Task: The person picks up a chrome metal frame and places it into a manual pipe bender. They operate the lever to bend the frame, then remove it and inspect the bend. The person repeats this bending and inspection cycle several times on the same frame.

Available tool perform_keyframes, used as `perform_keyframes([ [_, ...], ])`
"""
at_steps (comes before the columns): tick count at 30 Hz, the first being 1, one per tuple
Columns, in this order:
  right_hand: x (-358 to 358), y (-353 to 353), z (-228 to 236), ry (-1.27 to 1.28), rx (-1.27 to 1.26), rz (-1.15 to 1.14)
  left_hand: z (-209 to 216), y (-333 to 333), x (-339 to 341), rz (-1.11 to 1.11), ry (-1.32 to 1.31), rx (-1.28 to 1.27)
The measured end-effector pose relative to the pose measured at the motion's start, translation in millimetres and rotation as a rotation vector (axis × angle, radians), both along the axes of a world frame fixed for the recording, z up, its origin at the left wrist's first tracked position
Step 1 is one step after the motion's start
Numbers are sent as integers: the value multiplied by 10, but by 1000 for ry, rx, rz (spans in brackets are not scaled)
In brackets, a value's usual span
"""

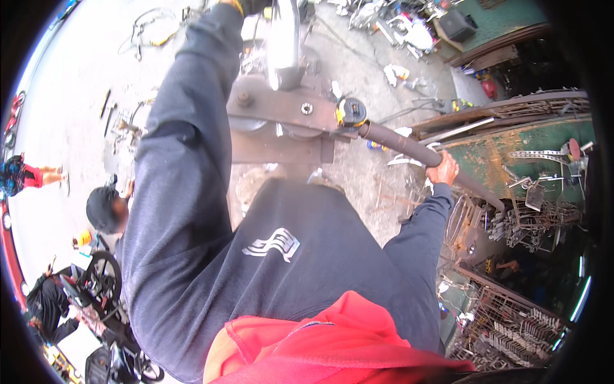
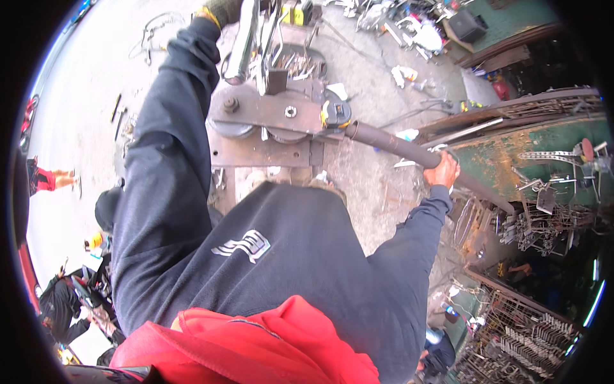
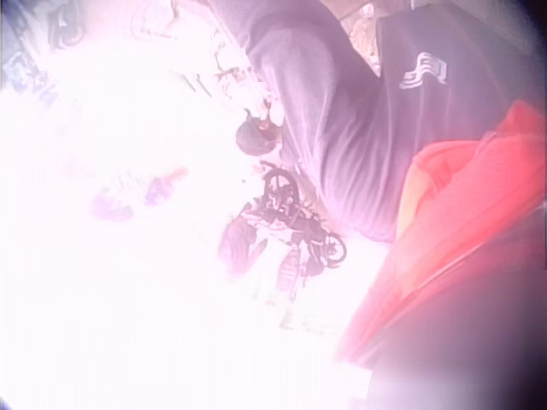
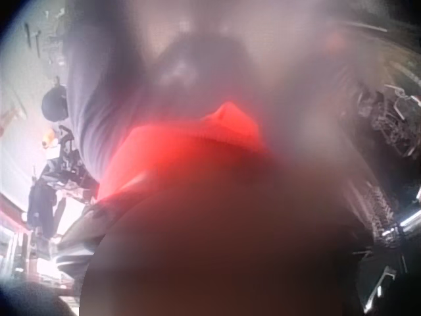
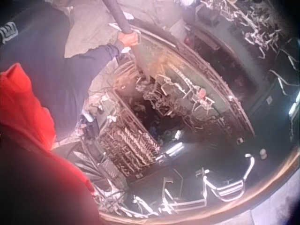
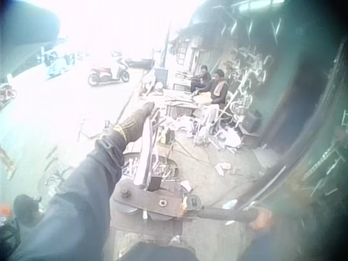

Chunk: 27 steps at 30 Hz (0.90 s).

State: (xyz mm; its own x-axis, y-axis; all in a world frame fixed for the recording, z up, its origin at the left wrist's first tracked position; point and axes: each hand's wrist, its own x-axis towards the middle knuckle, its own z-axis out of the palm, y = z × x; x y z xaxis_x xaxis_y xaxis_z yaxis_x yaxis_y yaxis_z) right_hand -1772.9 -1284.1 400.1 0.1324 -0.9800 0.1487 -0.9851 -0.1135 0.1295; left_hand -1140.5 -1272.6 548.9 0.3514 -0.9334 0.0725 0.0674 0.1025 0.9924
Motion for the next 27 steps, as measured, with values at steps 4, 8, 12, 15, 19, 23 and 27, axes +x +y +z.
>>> perform_keyframes([
  [4,32,-5,17,7,12,-20,-452,105,183,233,360,38],
  [8,41,14,41,29,38,-49,-897,407,635,306,-179,-36],
  [12,42,42,32,9,-13,-62,-1005,682,841,396,-491,-83],
  [15,47,45,36,8,-12,-64,-916,831,745,429,-534,-41],
  [19,38,19,60,36,28,-68,-800,943,465,390,-512,-169],
  [23,23,-26,60,75,36,-94,-782,944,361,473,-733,-260],
  [27,23,-64,70,106,65,-97,-854,936,418,425,-528,-117],
])
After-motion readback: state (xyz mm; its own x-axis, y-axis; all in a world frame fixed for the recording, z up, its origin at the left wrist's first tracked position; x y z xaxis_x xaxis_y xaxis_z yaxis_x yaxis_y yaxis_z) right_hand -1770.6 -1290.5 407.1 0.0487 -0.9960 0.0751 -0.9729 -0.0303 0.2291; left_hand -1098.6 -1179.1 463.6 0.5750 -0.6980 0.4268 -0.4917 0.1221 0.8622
